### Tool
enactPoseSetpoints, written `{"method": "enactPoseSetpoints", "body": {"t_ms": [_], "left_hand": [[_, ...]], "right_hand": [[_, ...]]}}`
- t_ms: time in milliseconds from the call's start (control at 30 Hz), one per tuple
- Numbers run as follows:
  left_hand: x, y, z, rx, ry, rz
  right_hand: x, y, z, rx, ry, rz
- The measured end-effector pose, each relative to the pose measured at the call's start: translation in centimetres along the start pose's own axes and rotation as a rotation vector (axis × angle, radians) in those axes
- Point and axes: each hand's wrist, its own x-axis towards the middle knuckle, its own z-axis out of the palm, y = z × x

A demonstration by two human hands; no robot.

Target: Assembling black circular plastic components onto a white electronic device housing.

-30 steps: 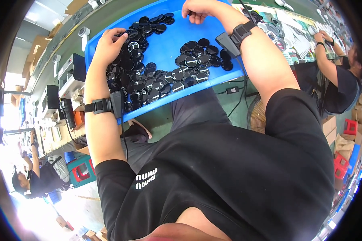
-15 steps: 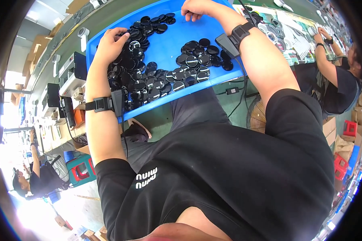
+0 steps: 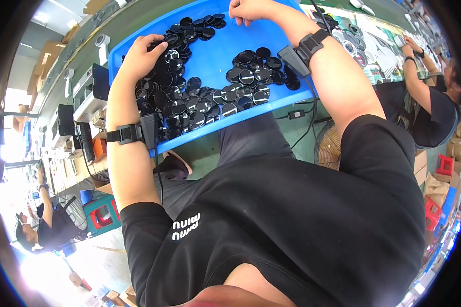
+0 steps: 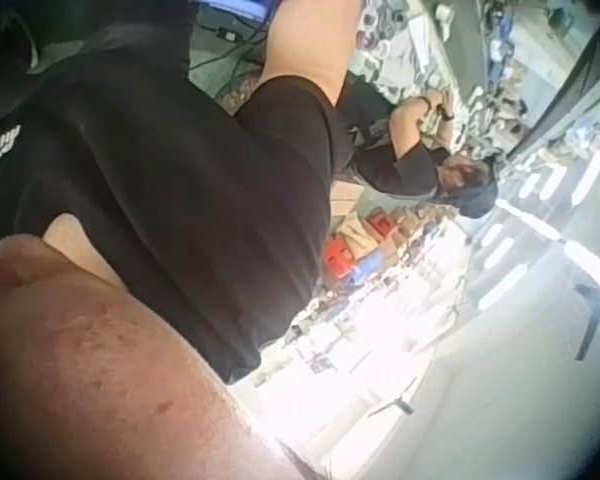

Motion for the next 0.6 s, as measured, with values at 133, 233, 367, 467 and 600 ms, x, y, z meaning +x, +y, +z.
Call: {"method": "enactPoseSetpoints", "body": {"t_ms": [133, 233, 367, 467, 600], "left_hand": [[-0.07, -0.1, -0.15, -0.094, -0.007, -0.04], [0.02, -0.13, -0.23, -0.1, -0.023, -0.061], [-0.04, -0.04, -0.18, -0.078, -0.006, -0.036], [-0.14, 0.06, -0.24, -0.088, -0.018, -0.054], [-0.12, -0.07, -0.28, -0.072, -0.01, -0.027]], "right_hand": [[-0.02, -0.25, 0.13, -0.027, -0.015, 0.016], [-0.24, -0.43, 0.0, -0.028, -0.026, 0.011], [-0.36, -0.28, 0.16, -0.023, -0.024, 0.02], [-0.35, -0.29, 0.15, -0.02, -0.032, 0.019], [-0.29, -0.41, 0.12, -0.015, -0.031, 0.009]]}}
